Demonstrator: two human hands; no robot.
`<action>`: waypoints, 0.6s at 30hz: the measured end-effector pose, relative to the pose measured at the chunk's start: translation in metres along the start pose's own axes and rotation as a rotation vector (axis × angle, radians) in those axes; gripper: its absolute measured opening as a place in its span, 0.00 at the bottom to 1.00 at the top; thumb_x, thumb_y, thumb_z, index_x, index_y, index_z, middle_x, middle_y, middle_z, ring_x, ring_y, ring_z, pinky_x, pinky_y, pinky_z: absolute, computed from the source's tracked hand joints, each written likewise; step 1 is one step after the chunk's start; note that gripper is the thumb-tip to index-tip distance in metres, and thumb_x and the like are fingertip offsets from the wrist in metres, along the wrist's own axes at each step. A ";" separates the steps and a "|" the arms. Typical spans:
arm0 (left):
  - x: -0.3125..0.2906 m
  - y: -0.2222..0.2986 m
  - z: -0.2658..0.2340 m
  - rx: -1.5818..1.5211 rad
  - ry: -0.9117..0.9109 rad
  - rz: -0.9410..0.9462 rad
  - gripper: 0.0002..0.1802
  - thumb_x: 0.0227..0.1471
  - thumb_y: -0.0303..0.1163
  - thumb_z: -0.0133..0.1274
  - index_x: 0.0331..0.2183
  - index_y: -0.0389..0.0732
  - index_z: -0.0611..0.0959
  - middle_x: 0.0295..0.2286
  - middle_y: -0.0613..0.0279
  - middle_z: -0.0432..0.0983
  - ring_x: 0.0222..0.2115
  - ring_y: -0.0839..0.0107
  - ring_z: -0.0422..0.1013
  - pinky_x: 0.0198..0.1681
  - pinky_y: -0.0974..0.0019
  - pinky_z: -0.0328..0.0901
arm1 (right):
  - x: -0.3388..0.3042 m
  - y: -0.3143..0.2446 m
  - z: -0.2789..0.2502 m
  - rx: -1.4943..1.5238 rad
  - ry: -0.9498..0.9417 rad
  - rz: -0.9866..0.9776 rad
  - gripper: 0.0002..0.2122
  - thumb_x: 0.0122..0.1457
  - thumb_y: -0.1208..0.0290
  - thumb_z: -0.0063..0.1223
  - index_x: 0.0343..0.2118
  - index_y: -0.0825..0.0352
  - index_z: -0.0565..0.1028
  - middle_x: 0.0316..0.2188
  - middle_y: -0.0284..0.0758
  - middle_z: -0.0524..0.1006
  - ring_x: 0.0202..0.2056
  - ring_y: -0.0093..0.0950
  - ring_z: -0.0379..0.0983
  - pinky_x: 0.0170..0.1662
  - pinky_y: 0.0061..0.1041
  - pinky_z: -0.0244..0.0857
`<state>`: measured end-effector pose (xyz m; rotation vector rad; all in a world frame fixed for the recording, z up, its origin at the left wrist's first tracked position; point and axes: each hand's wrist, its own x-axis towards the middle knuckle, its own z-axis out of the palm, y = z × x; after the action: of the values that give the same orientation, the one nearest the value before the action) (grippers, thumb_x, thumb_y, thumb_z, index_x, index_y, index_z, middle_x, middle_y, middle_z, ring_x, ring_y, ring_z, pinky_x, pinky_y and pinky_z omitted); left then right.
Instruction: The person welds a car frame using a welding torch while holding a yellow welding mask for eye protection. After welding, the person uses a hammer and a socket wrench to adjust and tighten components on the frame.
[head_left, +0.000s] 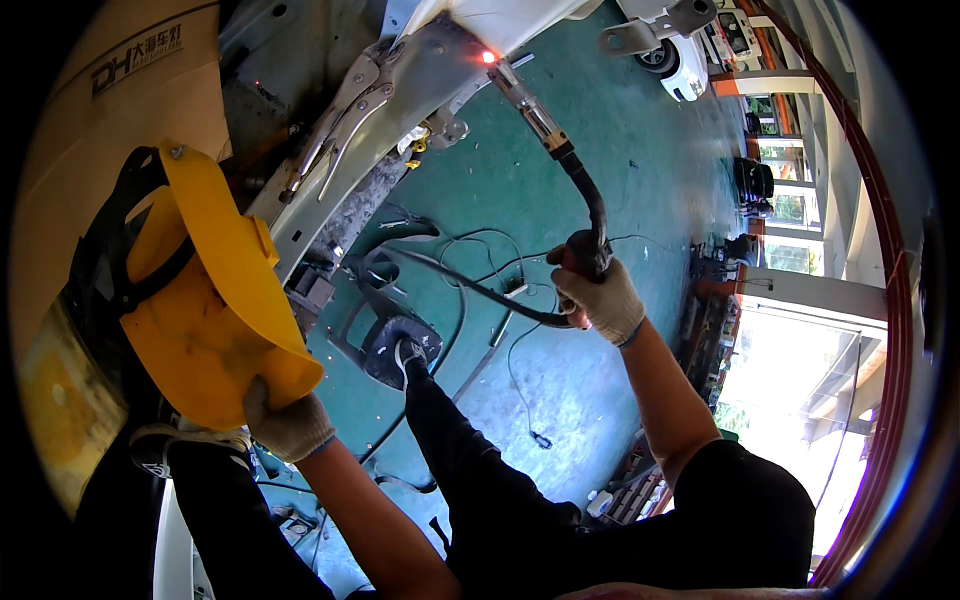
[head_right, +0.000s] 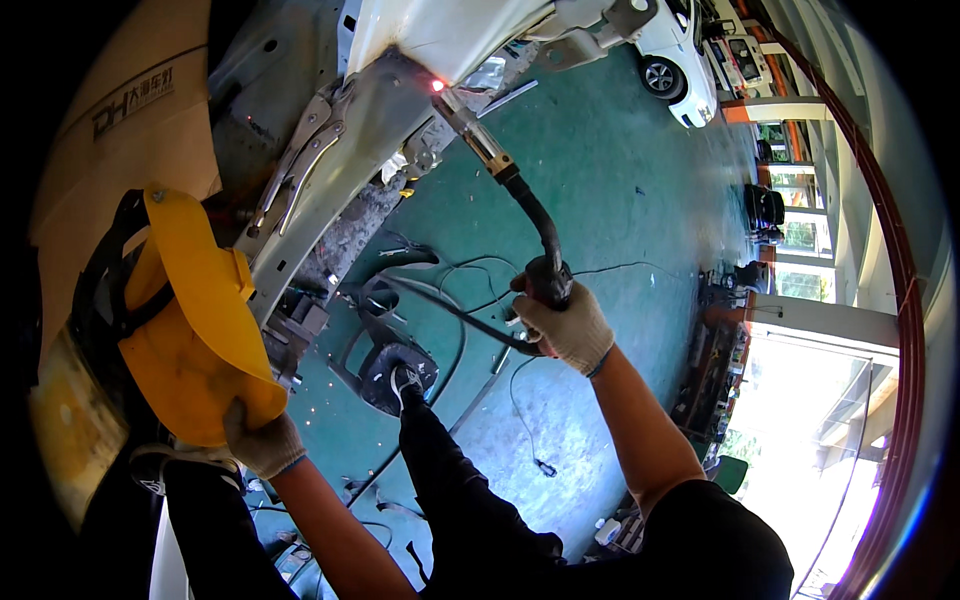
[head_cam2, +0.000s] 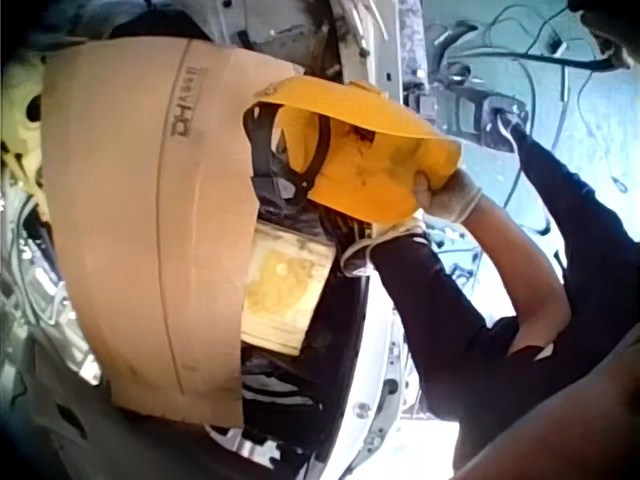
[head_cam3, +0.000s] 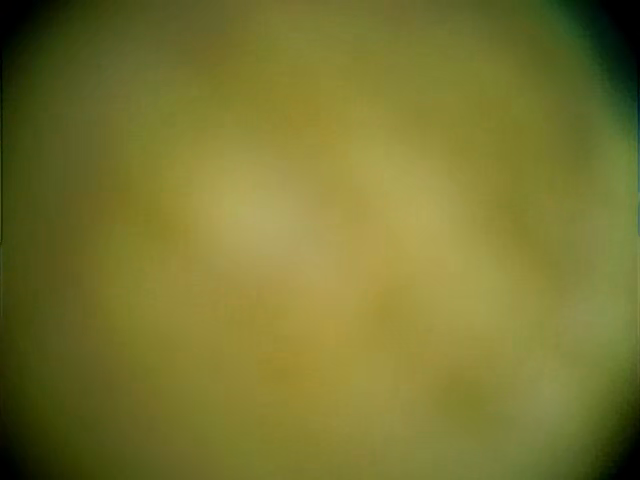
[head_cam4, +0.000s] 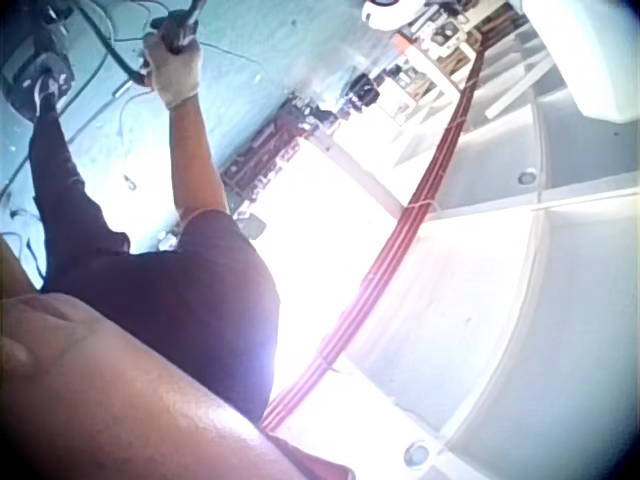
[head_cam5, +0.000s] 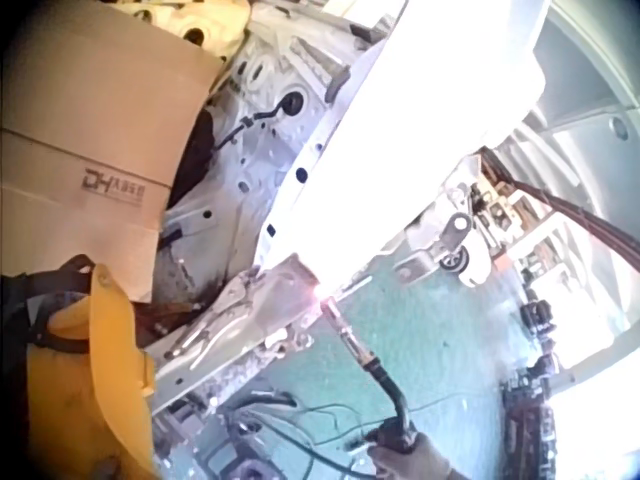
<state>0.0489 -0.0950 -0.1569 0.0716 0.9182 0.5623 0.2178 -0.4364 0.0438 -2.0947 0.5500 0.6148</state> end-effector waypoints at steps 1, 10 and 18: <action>0.000 0.000 -0.001 -0.003 0.000 0.001 0.32 0.53 0.27 0.60 0.59 0.28 0.73 0.53 0.47 0.76 0.56 0.53 0.73 0.64 0.48 0.65 | 0.002 -0.004 -0.002 -0.020 0.007 0.007 0.14 0.60 0.72 0.64 0.47 0.69 0.80 0.24 0.30 0.76 0.23 0.19 0.73 0.26 0.22 0.68; 0.002 0.001 0.001 -0.042 0.044 0.018 0.33 0.53 0.25 0.60 0.59 0.27 0.72 0.53 0.47 0.76 0.56 0.52 0.73 0.65 0.47 0.65 | 0.011 -0.016 -0.036 -0.159 0.076 -0.043 0.13 0.60 0.71 0.63 0.46 0.69 0.80 0.23 0.29 0.76 0.22 0.19 0.72 0.26 0.23 0.68; 0.002 -0.005 0.005 -0.041 0.006 0.037 0.34 0.51 0.25 0.60 0.60 0.29 0.73 0.54 0.46 0.75 0.57 0.51 0.72 0.66 0.47 0.64 | 0.012 -0.033 -0.051 -0.209 0.065 -0.009 0.12 0.59 0.71 0.63 0.45 0.69 0.80 0.24 0.28 0.75 0.23 0.18 0.71 0.28 0.23 0.68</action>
<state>0.0560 -0.0974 -0.1570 0.0500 0.9119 0.6152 0.2576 -0.4630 0.0825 -2.3193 0.5318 0.6237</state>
